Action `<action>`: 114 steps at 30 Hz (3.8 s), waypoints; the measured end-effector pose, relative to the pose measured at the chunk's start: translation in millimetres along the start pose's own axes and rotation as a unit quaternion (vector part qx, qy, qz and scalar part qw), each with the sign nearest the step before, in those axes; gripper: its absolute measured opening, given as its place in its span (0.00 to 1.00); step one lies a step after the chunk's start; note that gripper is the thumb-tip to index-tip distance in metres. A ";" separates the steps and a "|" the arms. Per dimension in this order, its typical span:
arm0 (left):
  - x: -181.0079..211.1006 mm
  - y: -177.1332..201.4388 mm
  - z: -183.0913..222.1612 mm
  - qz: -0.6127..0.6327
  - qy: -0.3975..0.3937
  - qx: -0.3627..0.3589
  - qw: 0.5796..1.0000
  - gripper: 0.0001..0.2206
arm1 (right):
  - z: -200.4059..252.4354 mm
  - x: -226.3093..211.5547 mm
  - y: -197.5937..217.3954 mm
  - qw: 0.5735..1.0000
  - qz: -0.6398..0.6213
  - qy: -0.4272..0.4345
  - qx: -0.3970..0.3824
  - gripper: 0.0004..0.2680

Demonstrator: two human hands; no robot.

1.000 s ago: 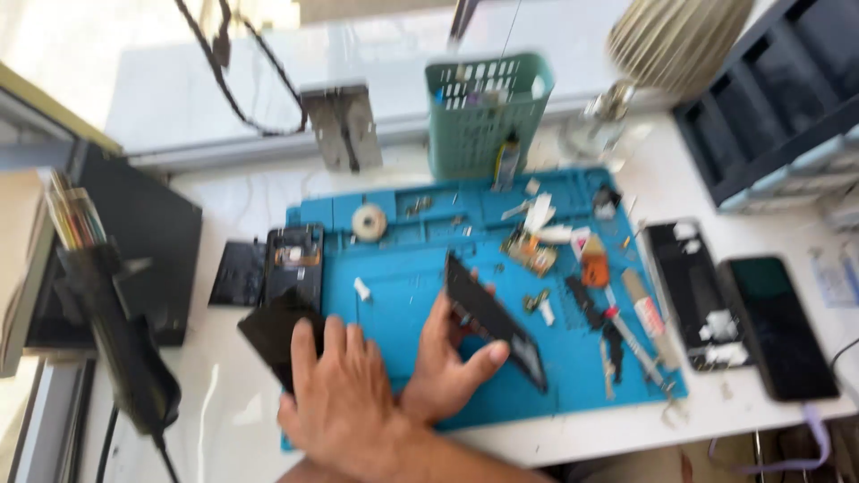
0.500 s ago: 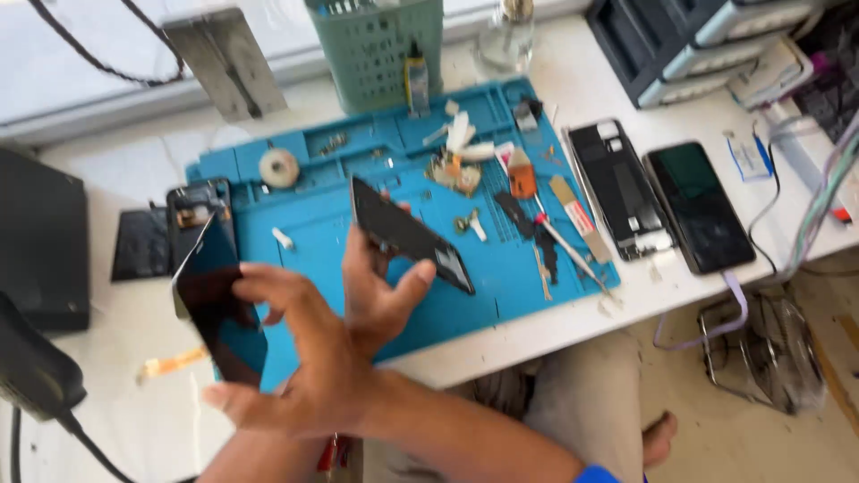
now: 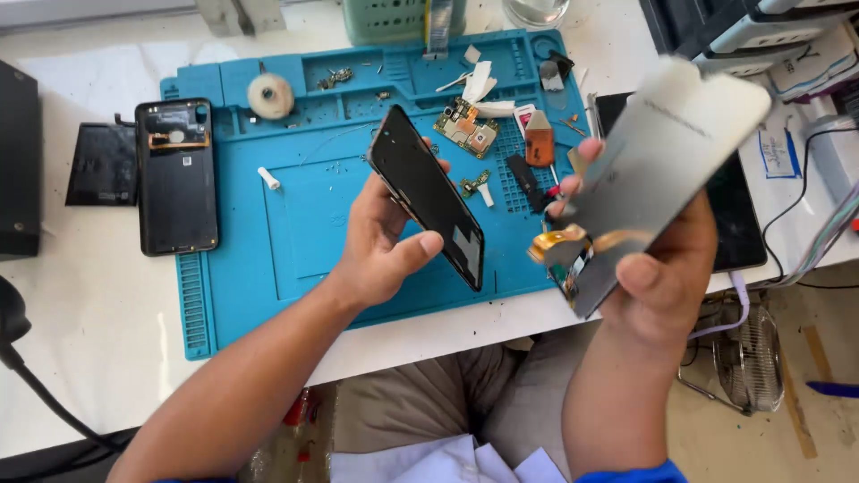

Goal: Repairing a mobile phone by applying adhesive to the frame and installing a replacement screen.

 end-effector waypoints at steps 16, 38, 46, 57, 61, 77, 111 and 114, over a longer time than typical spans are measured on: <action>7.8 -2.2 -9.7 0.096 0.026 -0.054 0.994 0.38 | -11.9 -5.1 -20.1 0.945 0.324 0.013 -0.043 0.30; 2.9 -6.7 -9.6 0.149 0.041 -0.067 0.986 0.33 | -7.5 8.2 -4.8 0.932 0.349 -0.033 -0.087 0.30; 4.9 -4.0 -10.3 0.122 0.049 -0.062 0.989 0.33 | -5.3 8.4 -4.4 0.924 0.364 -0.037 -0.109 0.29; 10.9 -10.4 -13.2 0.048 0.090 -0.078 0.992 0.39 | -3.9 12.2 -7.2 0.910 0.377 -0.091 -0.146 0.29; 14.5 -9.9 -15.1 0.019 0.071 -0.082 0.994 0.37 | -5.6 15.8 -7.5 0.898 0.408 -0.106 -0.128 0.30; 12.9 -11.4 -14.2 -0.026 0.121 -0.062 0.990 0.37 | -4.5 34.2 -19.8 0.907 0.360 -0.146 -0.160 0.29; 4.3 -12.9 -15.3 -0.031 0.154 -0.041 0.987 0.34 | -4.4 53.9 -22.7 0.918 0.349 -0.141 -0.127 0.27; 3.4 -13.3 -14.7 -0.036 0.153 -0.046 0.987 0.33 | -4.8 54.0 -22.6 0.918 0.350 -0.136 -0.128 0.27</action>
Point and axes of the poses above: each hand's wrist, its own z-axis away from the middle knuckle, its own y-axis out of the back of the hand, x = y × z, the point moved 5 cm from there along -z, towards the middle knuckle, and after that the axes turned 1 degree about -x, right-handed, at the moved point
